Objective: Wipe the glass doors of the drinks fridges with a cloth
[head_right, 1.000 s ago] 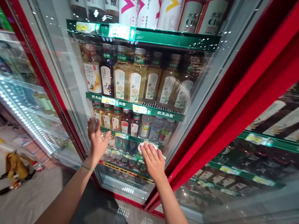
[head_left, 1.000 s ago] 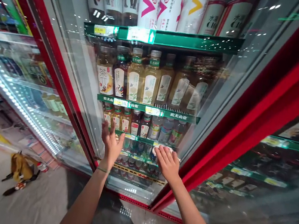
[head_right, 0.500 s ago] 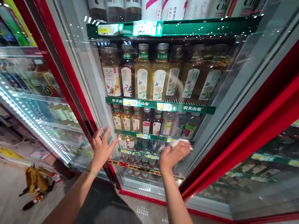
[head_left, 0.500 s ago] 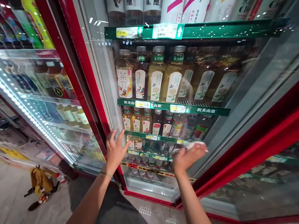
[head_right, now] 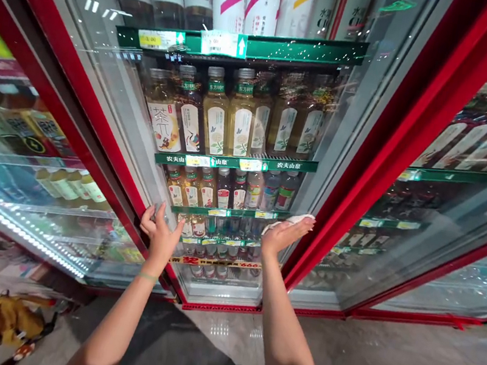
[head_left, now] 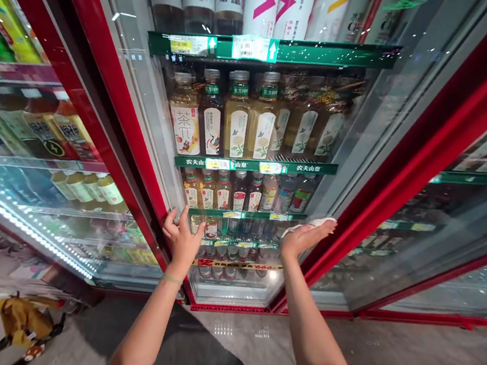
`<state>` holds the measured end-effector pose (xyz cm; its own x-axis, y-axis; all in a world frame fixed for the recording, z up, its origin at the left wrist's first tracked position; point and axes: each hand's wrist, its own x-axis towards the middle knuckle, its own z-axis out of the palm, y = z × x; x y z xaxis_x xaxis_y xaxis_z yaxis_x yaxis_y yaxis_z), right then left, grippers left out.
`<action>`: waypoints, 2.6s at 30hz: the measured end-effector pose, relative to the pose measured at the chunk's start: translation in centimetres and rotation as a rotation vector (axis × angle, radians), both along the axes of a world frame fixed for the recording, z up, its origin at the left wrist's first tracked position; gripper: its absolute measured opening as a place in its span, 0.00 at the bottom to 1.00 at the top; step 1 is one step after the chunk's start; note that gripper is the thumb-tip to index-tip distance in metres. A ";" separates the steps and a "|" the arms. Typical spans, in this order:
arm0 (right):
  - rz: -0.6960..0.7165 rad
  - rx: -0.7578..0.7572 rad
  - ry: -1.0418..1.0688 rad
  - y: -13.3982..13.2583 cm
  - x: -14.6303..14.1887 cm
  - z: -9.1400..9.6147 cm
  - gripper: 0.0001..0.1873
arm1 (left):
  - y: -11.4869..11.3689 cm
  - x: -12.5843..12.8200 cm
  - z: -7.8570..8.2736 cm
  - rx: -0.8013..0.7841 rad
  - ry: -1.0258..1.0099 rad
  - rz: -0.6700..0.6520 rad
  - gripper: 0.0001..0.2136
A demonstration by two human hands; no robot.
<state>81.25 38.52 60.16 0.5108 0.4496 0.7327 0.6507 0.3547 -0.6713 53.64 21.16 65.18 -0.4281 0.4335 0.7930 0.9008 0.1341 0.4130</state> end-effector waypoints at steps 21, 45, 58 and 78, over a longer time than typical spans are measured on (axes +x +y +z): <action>0.317 0.213 -0.558 -1.4 -6.9 8.6 0.38 | -1.7 -0.3 2.2 -0.025 -0.116 -0.002 0.34; 0.875 0.367 -1.147 -8.7 -20.2 8.8 0.40 | -6.8 -5.1 -1.1 0.049 -0.450 -0.206 0.18; 0.826 0.296 -1.122 -8.1 -15.5 5.3 0.40 | -6.5 -3.0 -2.5 0.094 -0.538 -0.161 0.16; 0.483 0.320 -1.011 0.9 7.8 3.1 0.37 | 1.2 7.1 -0.5 -0.026 -0.083 -0.045 0.31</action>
<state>89.08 39.41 63.29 -0.5446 0.1589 0.8235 0.5893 0.7711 0.2410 60.75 22.34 64.66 -0.4711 0.4735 0.7442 0.8692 0.1054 0.4831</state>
